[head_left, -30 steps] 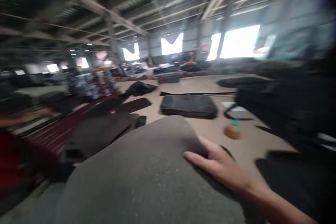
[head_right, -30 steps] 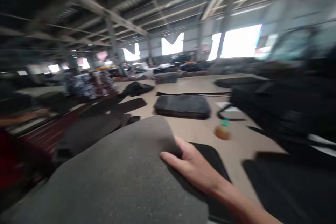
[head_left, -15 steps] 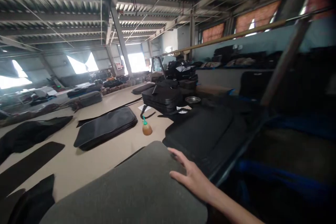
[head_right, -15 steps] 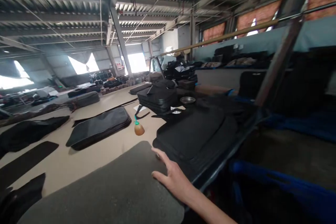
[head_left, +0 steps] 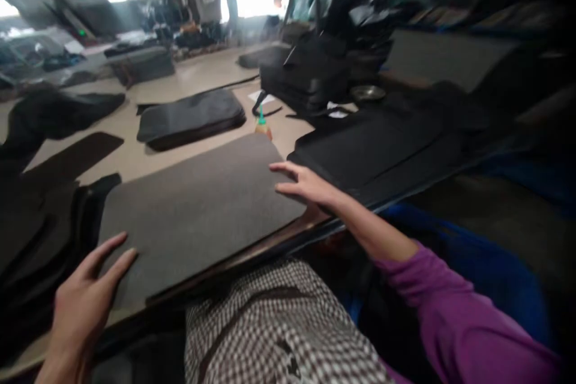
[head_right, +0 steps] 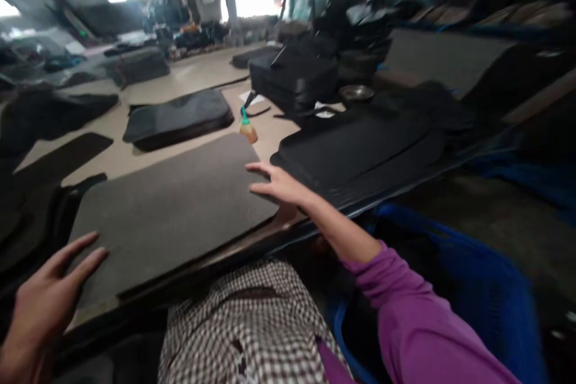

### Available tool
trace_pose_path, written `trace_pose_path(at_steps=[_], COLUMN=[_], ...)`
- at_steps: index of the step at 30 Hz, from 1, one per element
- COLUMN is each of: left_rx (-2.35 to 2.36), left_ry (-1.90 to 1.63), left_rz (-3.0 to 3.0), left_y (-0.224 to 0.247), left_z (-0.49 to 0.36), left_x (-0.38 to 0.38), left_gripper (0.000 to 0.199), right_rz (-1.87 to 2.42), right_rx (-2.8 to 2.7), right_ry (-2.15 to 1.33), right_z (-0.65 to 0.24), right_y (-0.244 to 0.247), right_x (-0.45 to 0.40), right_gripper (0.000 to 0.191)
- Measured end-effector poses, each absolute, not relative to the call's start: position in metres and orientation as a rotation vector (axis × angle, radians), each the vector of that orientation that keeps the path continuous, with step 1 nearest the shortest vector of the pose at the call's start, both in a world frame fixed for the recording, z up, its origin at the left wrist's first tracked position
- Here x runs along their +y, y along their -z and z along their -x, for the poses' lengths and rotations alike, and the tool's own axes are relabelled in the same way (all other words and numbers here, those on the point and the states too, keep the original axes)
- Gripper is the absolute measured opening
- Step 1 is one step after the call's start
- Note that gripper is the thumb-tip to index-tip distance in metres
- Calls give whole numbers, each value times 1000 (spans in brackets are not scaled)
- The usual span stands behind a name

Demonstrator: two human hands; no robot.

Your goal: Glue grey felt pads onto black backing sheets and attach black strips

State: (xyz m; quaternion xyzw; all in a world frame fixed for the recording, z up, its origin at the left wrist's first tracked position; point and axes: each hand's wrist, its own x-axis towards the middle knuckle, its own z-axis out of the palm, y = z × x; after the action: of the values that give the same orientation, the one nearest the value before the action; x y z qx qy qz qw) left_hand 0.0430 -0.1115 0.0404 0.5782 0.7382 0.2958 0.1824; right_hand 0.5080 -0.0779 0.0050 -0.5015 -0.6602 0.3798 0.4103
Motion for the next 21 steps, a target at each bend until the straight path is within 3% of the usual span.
trace_pose_path(at_steps=[3,11,21], left_rx=[2085,1958,1941], left_ry=[-803,-760,-756], left_rz=[-1513,-1594,-1578], left_y=[-25,16,9], left_z=[-18,-4,-7], left_x=[-126,-119,-115], left_gripper=[61,72,73], right_rz=[1259,1263,1270], right_rx=[-1670,-1653,-1668], right_ry=[-1072,-1025,-993], right_z=[-503,-491,-495], right_y=[19,40,38], right_x=[-61,-69,-63], right_gripper=[64,62,61])
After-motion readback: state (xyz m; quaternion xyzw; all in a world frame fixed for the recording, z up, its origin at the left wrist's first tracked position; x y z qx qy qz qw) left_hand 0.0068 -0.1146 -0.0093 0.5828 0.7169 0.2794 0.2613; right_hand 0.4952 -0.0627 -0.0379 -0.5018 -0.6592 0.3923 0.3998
